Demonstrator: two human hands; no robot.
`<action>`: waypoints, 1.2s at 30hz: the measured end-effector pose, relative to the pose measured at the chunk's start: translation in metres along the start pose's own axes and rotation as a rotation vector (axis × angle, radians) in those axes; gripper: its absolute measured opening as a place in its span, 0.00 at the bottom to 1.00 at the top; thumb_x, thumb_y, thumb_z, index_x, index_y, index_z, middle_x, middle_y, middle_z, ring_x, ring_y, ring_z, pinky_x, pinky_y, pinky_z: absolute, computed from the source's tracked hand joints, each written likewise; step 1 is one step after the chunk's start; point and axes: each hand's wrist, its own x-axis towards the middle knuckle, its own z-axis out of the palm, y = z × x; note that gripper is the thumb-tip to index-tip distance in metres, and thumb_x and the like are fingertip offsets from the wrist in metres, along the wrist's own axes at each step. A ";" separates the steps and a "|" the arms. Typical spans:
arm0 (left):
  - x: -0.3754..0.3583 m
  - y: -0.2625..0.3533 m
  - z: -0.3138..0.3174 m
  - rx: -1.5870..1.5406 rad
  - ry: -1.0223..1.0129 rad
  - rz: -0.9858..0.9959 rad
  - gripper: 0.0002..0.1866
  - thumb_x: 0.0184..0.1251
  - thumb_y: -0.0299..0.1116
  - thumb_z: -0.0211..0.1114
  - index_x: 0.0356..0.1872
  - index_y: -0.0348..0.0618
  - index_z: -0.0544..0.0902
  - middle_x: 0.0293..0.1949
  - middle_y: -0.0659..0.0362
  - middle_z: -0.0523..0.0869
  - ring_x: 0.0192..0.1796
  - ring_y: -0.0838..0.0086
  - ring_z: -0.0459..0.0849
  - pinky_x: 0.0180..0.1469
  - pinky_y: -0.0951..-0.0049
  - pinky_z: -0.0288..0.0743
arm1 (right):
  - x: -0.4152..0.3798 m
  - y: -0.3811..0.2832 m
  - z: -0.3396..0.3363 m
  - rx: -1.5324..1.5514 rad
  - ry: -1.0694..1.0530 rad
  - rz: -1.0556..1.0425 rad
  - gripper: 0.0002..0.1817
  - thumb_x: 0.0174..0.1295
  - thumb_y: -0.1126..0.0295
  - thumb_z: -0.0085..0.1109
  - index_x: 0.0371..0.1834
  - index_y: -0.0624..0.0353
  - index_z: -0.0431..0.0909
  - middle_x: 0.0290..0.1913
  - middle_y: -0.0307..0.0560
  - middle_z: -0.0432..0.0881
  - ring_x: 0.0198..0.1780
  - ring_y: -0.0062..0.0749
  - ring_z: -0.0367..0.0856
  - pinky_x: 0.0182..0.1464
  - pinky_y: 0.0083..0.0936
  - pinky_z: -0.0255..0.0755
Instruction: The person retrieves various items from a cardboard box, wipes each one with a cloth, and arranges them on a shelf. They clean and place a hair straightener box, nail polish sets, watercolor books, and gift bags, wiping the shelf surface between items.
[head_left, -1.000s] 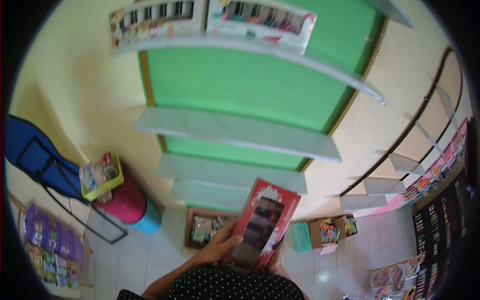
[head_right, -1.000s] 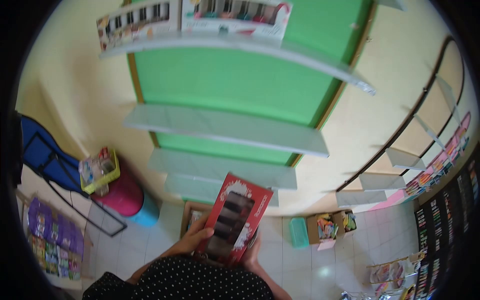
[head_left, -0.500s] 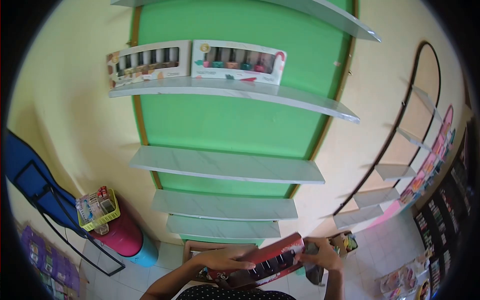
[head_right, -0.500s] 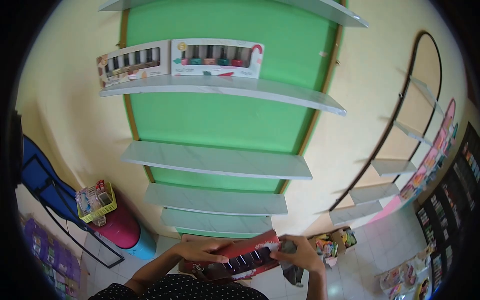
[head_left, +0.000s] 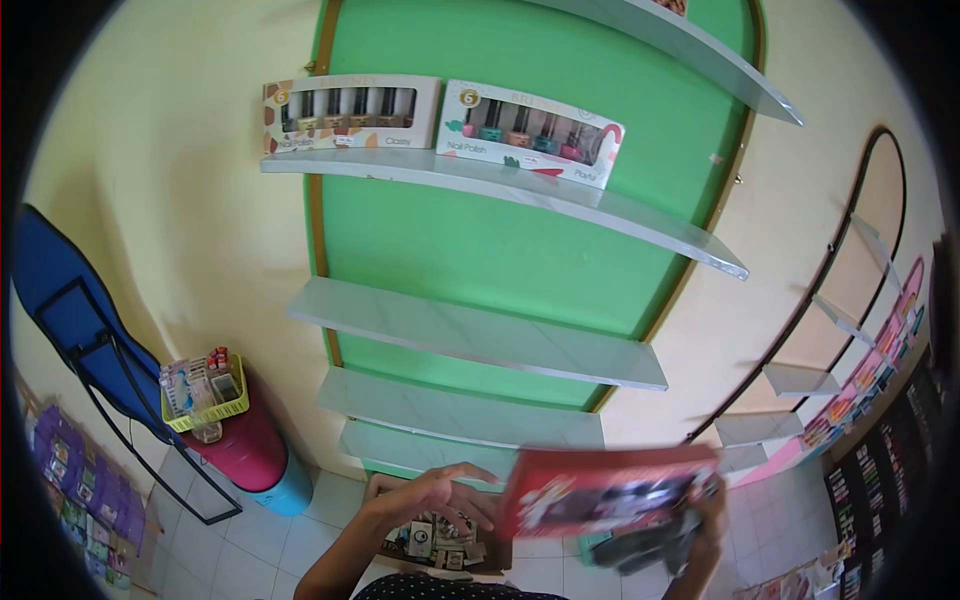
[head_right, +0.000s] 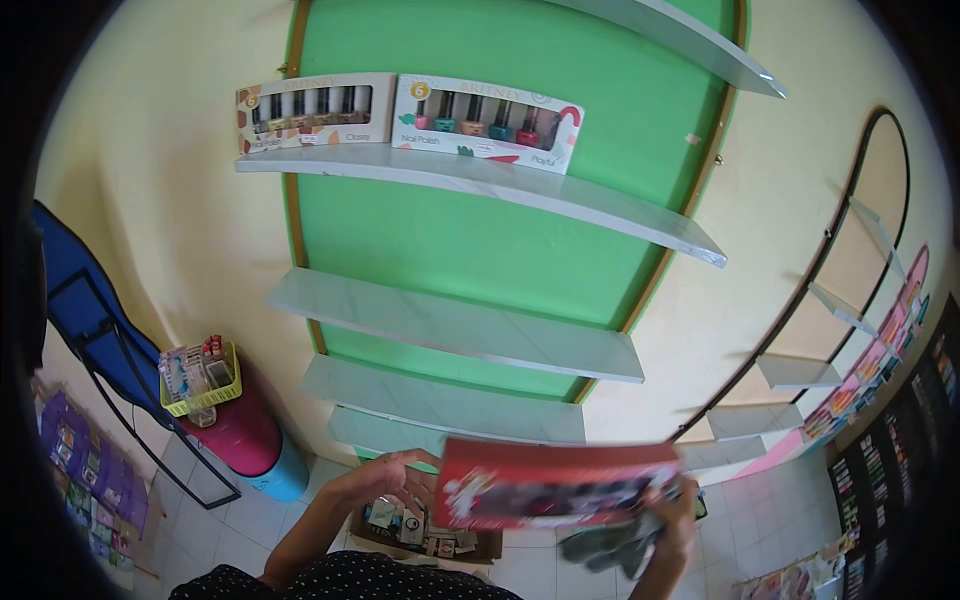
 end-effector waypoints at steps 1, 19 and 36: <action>-0.002 -0.005 -0.003 0.000 -0.012 -0.012 0.32 0.57 0.57 0.45 0.54 0.41 0.61 0.46 0.45 0.74 0.43 0.58 0.77 0.40 0.68 0.73 | 0.008 -0.018 -0.001 0.005 0.061 -0.042 0.25 0.39 0.75 0.61 0.44 0.62 0.66 0.29 0.40 0.71 0.28 0.24 0.72 0.31 0.19 0.70; -0.061 -0.052 -0.023 0.086 0.614 0.088 0.23 0.58 0.47 0.47 0.48 0.40 0.66 0.39 0.43 0.77 0.41 0.59 0.79 0.40 0.65 0.74 | 0.262 -0.193 0.068 -0.203 -0.375 -0.318 0.13 0.52 0.60 0.58 0.30 0.59 0.73 0.25 0.35 0.74 0.24 0.17 0.71 0.26 0.15 0.67; -0.076 -0.060 -0.020 0.075 0.806 0.082 0.25 0.56 0.48 0.49 0.49 0.39 0.65 0.38 0.45 0.78 0.41 0.60 0.79 0.38 0.63 0.74 | 0.285 -0.186 0.097 -0.460 -0.208 -0.444 0.20 0.39 0.72 0.67 0.37 0.67 0.72 0.29 0.43 0.76 0.29 0.24 0.75 0.32 0.20 0.72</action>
